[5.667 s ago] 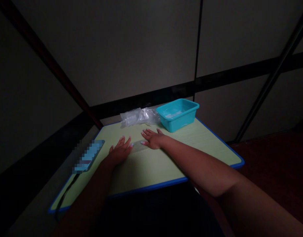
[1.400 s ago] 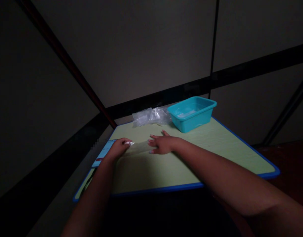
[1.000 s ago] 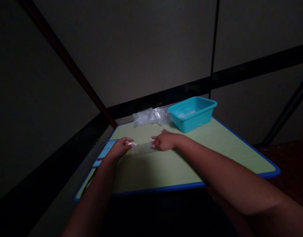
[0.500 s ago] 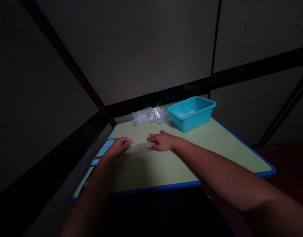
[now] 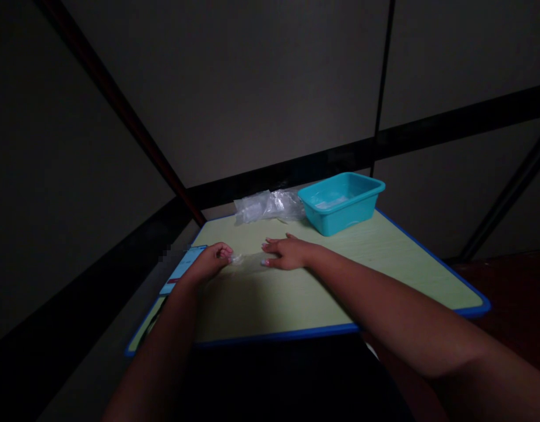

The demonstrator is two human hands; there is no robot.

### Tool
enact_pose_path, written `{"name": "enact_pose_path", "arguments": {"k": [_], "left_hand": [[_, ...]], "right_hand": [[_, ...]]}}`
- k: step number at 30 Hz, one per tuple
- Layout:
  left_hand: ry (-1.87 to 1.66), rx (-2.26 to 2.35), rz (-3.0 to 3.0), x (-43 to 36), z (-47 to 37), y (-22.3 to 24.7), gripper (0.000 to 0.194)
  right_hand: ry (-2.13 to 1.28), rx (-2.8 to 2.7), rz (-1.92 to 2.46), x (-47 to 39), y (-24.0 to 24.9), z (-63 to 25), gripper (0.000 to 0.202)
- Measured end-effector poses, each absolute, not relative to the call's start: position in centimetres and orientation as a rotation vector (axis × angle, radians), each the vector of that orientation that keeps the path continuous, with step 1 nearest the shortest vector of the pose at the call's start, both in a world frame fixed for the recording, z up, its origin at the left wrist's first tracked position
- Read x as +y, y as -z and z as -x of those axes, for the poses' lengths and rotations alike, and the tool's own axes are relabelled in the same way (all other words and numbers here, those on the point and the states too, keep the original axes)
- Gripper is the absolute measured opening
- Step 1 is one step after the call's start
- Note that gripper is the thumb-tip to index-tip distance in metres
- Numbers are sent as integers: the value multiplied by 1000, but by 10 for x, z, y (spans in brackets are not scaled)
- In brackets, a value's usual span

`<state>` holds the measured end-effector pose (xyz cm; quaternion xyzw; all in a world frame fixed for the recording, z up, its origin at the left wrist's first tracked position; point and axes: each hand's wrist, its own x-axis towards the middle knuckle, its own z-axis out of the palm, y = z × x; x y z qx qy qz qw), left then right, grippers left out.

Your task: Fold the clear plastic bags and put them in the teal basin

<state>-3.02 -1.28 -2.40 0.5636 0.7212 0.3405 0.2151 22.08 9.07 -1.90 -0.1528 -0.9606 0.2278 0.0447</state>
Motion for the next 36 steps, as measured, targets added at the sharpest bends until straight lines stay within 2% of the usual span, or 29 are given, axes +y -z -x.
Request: {"name": "enact_pose_path", "arguments": {"k": [3,11,20,36], "left_hand": [[-926,2009,-1548,-13,31,24,25],[-874,2025,-1532,-14,28,20,16],[-836,2046,-1563,-16,28,17,11],[-741,2074,-1575,-19,28,11,11]], "right_hand": [[-669,-2928,478,90,21,-219,56],[-619,-2910,427,82,25,-206,57],[-619,-2919,313,74,30,-193,47],[-599,-2899,290,76,38,-189,44]]}}
